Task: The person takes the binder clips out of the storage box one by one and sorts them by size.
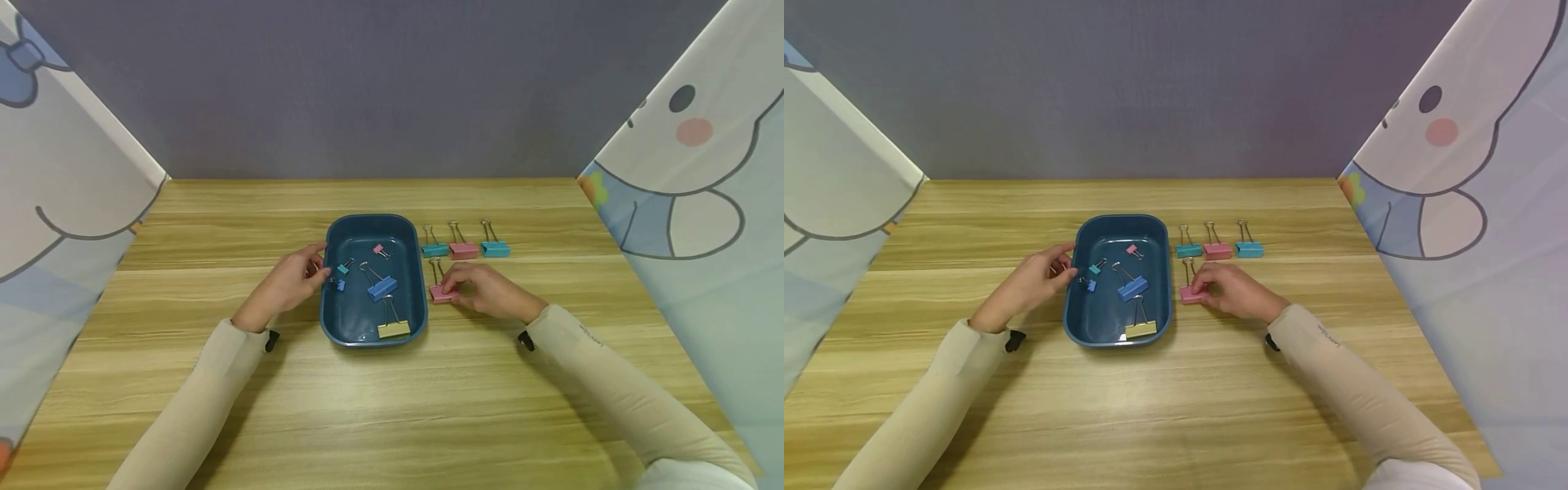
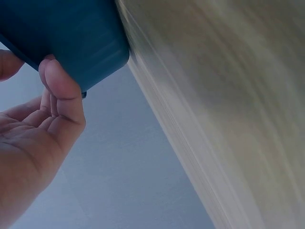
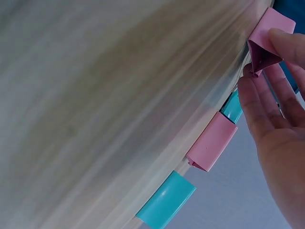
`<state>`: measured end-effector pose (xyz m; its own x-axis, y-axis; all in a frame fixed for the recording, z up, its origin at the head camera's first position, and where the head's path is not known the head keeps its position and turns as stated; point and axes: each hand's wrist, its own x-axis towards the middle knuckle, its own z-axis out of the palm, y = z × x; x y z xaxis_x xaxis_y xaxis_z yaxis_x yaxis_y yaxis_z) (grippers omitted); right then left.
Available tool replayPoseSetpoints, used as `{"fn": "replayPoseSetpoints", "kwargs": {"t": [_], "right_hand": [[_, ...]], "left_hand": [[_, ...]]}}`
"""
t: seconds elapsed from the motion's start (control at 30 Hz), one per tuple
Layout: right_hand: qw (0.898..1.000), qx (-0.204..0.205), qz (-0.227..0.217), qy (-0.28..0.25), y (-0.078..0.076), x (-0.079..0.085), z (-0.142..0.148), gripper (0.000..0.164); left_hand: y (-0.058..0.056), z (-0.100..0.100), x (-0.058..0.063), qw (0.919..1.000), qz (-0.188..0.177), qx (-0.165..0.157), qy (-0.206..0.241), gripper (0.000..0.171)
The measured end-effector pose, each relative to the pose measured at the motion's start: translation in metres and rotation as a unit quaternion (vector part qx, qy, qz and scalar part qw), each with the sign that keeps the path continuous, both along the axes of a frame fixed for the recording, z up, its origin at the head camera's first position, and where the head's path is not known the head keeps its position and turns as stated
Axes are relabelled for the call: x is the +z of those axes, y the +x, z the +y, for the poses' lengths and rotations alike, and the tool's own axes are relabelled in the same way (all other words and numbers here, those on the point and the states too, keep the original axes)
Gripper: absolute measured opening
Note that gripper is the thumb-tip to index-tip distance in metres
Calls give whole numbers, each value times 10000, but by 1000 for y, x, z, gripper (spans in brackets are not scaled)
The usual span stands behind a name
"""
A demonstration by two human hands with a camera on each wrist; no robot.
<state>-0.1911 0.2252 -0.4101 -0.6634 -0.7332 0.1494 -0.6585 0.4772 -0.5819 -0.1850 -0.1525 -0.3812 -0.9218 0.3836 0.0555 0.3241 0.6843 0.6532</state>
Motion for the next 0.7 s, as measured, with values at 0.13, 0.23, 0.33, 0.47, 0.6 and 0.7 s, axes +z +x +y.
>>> {"fn": "replayPoseSetpoints", "kwargs": {"t": [0.13,0.23,0.33,0.47,0.6,0.7], "right_hand": [[10000,-24,16,-16,1,2,0,21],[10000,-18,62,6,2,3,0,22],[9999,-23,150,22,3,5,1,24],[9994,-76,339,-32,4,12,2,23],[9982,-59,572,-153,4,20,2,22],[9972,8,700,-275,4,25,0,22]], "left_hand": [[0,1,0,10000,24,-3,24,50],[0,1,0,10000,28,-21,44,50],[0,1,0,10000,26,-34,47,50],[0,1,0,10000,4,-31,43,50],[0,1,0,10000,-15,-27,46,51],[0,0,0,10000,-23,-22,33,50]]}}
